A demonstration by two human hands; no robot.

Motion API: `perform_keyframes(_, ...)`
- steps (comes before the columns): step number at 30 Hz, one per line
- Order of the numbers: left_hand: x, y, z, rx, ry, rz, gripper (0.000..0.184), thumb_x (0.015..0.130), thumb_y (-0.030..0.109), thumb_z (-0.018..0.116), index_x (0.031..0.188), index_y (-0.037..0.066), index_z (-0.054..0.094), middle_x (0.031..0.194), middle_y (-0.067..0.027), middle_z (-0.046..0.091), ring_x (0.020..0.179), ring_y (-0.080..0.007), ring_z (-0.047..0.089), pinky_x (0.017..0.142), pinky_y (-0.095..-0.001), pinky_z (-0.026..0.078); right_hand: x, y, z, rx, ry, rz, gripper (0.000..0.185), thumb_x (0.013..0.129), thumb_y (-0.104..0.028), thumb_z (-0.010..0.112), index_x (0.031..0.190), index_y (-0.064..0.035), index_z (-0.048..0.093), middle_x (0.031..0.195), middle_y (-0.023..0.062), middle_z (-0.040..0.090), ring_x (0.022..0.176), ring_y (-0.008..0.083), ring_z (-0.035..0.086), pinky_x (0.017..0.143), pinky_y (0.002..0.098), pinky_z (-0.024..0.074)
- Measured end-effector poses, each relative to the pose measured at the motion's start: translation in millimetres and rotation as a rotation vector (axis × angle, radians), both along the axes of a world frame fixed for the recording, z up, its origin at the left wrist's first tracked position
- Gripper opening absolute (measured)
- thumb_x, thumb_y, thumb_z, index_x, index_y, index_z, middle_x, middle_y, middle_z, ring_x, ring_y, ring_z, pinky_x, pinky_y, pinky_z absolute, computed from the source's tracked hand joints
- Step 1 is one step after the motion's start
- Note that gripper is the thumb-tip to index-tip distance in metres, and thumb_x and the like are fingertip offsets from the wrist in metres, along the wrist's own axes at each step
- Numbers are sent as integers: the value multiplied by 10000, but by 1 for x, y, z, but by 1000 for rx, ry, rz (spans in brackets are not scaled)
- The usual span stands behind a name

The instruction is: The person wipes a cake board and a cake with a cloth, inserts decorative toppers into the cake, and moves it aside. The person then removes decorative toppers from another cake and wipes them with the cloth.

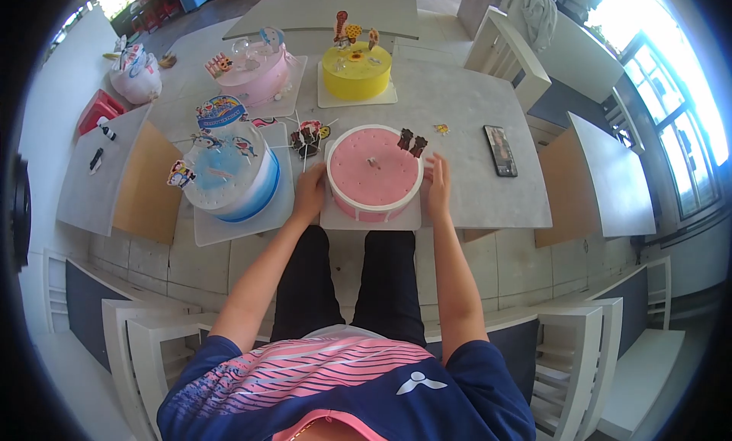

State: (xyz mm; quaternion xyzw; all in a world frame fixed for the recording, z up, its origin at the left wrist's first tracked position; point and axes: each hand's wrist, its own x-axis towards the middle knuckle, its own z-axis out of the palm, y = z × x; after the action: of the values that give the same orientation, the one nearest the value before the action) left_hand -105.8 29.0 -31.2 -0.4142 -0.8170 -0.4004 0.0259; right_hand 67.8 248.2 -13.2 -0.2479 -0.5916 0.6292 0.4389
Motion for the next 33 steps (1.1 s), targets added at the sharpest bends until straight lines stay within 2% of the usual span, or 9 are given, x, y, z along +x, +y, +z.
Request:
perform_keyframes(1,-6,0,1,113,-168,-35,334,750,2,457,1078,15,516,1132,-159,505,1041,-335,464,902,-408,342,1,-1,-4,88,-102,-42,292,888,-232,421,1052,-10,514,966,69,561,788,164,537,713,280,427)
perform_keyframes(4,-23,8,12,233,-12,38,268,728,-24,468,983,2,542,980,-173,551,898,-336,518,800,-376,403,-1,-8,2,307,-278,-141,271,882,-202,425,1022,7,524,907,104,578,765,189,544,719,300,427)
perform_keyframes(11,-60,41,39,69,34,362,100,738,122,506,822,79,537,814,-104,538,770,-282,547,589,-386,461,-3,-4,-6,364,-388,-163,232,866,-181,446,938,16,546,853,151,575,760,235,552,692,319,423)
perform_keyframes(15,-87,51,33,-136,403,455,194,736,164,541,901,62,534,934,-118,536,867,-282,538,624,-386,475,-7,-5,-7,435,-377,-213,199,868,-154,450,908,11,554,800,126,578,708,194,543,651,303,422)
perform_keyframes(18,-97,62,32,-453,225,729,326,752,225,554,999,15,522,1019,-134,522,943,-274,515,676,-407,467,-6,-7,-1,410,-402,-169,197,861,-160,451,896,10,545,854,155,560,751,271,542,673,335,424)
perform_keyframes(20,-108,69,35,-511,132,728,411,753,238,562,1066,-21,504,1060,-133,515,992,-263,496,723,-433,447,-6,-6,-4,444,-411,-175,195,863,-155,445,889,11,543,855,155,554,757,276,535,674,339,420)
perform_keyframes(27,-118,73,60,-700,107,416,190,725,119,541,887,49,611,937,-139,573,883,-276,563,676,-377,481,-6,-6,-3,534,-418,-170,192,864,-141,427,867,17,537,853,157,532,763,304,514,674,355,409)
perform_keyframes(29,-111,68,68,-589,361,380,131,718,63,518,805,35,612,900,-155,574,824,-282,578,667,-361,485,-6,-5,-2,514,-420,-161,192,863,-140,428,868,16,538,853,159,531,765,307,514,673,358,408)
perform_keyframes(33,-82,51,96,-299,435,223,120,714,20,481,743,38,596,826,-141,575,807,-312,575,688,-378,464,-6,-4,-4,489,-424,-153,189,860,-139,430,867,14,542,853,163,532,770,312,514,673,359,408)
